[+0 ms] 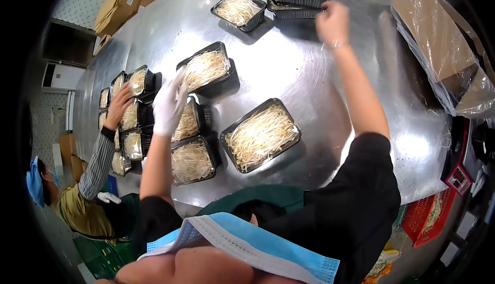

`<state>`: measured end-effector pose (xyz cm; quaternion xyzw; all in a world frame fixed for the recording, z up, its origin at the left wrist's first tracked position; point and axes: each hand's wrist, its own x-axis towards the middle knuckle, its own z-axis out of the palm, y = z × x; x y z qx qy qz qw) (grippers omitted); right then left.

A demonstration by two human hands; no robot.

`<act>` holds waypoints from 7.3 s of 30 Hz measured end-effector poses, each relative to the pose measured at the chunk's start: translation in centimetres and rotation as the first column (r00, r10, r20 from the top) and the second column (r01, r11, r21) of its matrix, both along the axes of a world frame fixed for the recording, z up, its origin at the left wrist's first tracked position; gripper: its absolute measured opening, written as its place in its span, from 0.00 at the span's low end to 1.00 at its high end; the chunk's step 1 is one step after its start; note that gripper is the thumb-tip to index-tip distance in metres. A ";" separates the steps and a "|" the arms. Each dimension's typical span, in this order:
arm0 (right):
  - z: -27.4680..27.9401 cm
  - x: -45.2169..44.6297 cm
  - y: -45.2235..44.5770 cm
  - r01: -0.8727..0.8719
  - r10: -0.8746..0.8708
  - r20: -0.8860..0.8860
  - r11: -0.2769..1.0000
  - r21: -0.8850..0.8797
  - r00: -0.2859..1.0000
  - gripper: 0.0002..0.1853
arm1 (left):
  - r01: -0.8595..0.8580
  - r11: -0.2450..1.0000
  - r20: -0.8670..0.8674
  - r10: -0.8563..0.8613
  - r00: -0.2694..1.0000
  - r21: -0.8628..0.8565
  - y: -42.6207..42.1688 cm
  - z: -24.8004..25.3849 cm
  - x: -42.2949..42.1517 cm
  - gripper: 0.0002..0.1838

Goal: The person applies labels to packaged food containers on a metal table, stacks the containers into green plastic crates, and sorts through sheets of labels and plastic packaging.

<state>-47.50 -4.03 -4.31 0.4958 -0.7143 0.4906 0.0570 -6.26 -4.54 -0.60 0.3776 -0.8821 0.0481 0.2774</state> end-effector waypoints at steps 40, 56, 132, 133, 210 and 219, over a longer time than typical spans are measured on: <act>2.0 1.9 35.5 -0.058 0.191 0.853 0.981 -0.187 0.485 0.08 | 0.519 0.025 -0.493 0.356 0.794 0.854 24.2 2.7 -3.7 0.30; -2.0 10.9 35.1 0.215 -0.213 -0.040 0.976 0.042 0.976 0.19 | 0.470 0.281 -0.547 0.475 0.690 0.837 30.4 -6.4 15.1 0.07; 1.7 62.0 25.6 -0.928 0.791 0.489 0.279 0.247 0.367 0.22 | -0.268 0.876 -0.102 0.333 0.938 0.401 27.3 -5.7 36.9 0.11; 1.0 62.0 25.7 -0.952 0.599 0.754 0.281 0.118 0.270 0.14 | -0.254 0.882 -0.102 0.318 0.943 0.397 27.2 -5.2 35.9 0.11; 2.0 38.9 -0.1 -0.763 0.578 0.499 0.467 0.447 0.646 0.26 | 0.308 0.667 -0.672 0.394 0.627 0.679 12.0 2.0 20.7 0.08; 5.1 47.6 7.5 -0.967 0.885 0.463 0.155 -0.204 0.044 0.05 | 0.388 0.714 -0.806 0.571 0.159 0.583 12.9 1.3 22.0 0.06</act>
